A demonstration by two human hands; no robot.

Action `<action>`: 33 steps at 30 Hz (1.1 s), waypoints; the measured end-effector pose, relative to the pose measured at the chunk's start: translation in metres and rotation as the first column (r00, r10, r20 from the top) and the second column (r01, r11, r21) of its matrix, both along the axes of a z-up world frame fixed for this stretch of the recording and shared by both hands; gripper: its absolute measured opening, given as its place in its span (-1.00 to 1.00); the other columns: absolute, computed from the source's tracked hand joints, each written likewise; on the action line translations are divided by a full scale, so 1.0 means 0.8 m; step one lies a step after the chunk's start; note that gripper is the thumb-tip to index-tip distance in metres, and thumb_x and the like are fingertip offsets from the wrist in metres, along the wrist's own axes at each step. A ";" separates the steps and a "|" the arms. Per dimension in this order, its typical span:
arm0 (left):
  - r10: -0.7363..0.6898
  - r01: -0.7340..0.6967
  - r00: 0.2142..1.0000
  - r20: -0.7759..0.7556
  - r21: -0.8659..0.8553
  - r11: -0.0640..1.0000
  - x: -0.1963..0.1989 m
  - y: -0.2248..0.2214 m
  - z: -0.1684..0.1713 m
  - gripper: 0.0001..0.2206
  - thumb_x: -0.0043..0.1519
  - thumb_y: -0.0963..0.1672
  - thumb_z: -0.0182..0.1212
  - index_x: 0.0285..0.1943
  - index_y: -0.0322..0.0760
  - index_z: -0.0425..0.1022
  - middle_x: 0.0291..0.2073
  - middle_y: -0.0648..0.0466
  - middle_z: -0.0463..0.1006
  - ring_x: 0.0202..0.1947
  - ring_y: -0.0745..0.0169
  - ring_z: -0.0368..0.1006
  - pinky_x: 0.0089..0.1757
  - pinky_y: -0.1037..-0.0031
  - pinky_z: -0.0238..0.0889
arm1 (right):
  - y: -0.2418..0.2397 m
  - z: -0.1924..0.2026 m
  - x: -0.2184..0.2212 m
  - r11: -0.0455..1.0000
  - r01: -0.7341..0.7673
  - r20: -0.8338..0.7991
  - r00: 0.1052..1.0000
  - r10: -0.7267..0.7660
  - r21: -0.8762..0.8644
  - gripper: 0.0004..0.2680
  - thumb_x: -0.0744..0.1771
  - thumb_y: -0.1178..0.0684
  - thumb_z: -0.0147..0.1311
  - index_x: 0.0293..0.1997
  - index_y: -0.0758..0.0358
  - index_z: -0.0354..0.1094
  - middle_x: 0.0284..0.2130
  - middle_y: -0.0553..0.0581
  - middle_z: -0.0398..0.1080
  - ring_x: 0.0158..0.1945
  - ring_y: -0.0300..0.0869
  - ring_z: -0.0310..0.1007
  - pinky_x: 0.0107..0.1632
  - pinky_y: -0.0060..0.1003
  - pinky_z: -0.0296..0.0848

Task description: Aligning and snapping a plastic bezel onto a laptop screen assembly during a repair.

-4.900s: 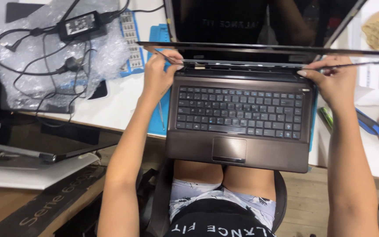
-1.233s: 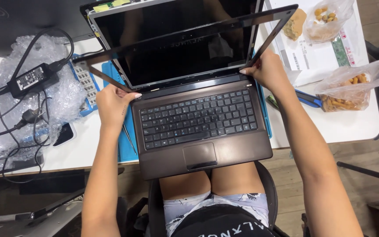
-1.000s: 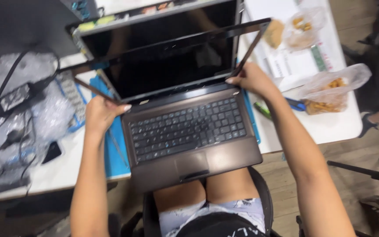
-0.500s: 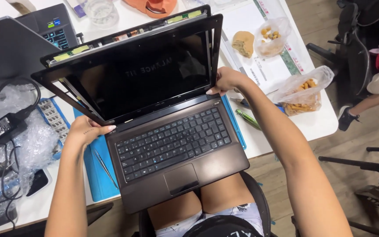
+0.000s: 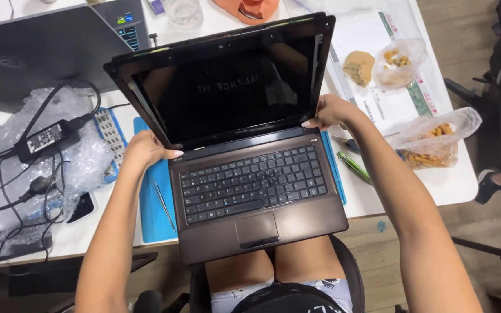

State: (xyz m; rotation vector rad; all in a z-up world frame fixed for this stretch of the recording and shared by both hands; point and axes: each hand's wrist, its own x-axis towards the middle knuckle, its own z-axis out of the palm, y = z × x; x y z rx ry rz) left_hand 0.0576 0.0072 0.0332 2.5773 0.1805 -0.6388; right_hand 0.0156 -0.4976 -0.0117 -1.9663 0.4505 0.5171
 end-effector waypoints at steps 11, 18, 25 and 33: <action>0.148 -0.120 0.988 0.051 -0.361 0.925 -0.013 0.031 -0.081 -0.67 -0.01 -0.08 0.66 -0.25 -0.38 0.64 -0.39 0.01 0.61 -0.33 0.06 0.54 -0.26 0.34 0.47 | 0.002 0.027 -0.031 0.999 0.010 0.104 0.994 -0.014 0.038 -0.77 0.21 0.17 0.48 -0.31 0.42 0.42 -0.49 0.21 0.39 -0.45 -0.10 0.51 -0.33 -0.32 0.60; 0.155 -0.137 0.988 0.022 -0.365 0.921 -0.006 0.030 -0.072 -0.72 -0.03 -0.16 0.65 -0.25 -0.37 0.64 -0.43 0.02 0.62 -0.52 0.15 0.43 -0.38 0.38 0.44 | -0.009 0.002 -0.027 0.999 0.003 0.170 0.985 -0.009 0.036 -0.77 0.19 0.23 0.48 -0.29 0.39 0.42 -0.51 0.20 0.39 -0.48 -0.12 0.52 -0.29 -0.33 0.57; 0.169 -0.166 0.985 -0.031 -0.419 0.893 -0.007 0.022 -0.071 -0.75 0.03 -0.23 0.56 -0.26 -0.44 0.53 -0.43 -0.02 0.50 -0.52 0.11 0.47 -0.41 0.49 0.47 | -0.019 -0.034 -0.004 0.999 -0.027 0.119 0.993 0.022 0.045 -0.77 0.16 0.30 0.44 -0.23 0.37 0.44 -0.50 0.21 0.43 -0.45 -0.07 0.57 -0.28 -0.30 0.58; 0.146 -0.149 0.988 -0.041 -0.456 0.877 -0.012 0.009 -0.055 -0.70 0.06 -0.24 0.56 -0.19 -0.52 0.46 -0.37 -0.11 0.48 -0.31 -0.06 0.57 -0.36 0.37 0.58 | 0.001 -0.008 -0.015 0.994 -0.054 0.090 0.995 0.045 0.099 -0.65 0.18 0.29 0.43 0.00 0.29 0.42 -0.37 0.16 0.47 -0.30 -0.09 0.52 -0.22 -0.30 0.56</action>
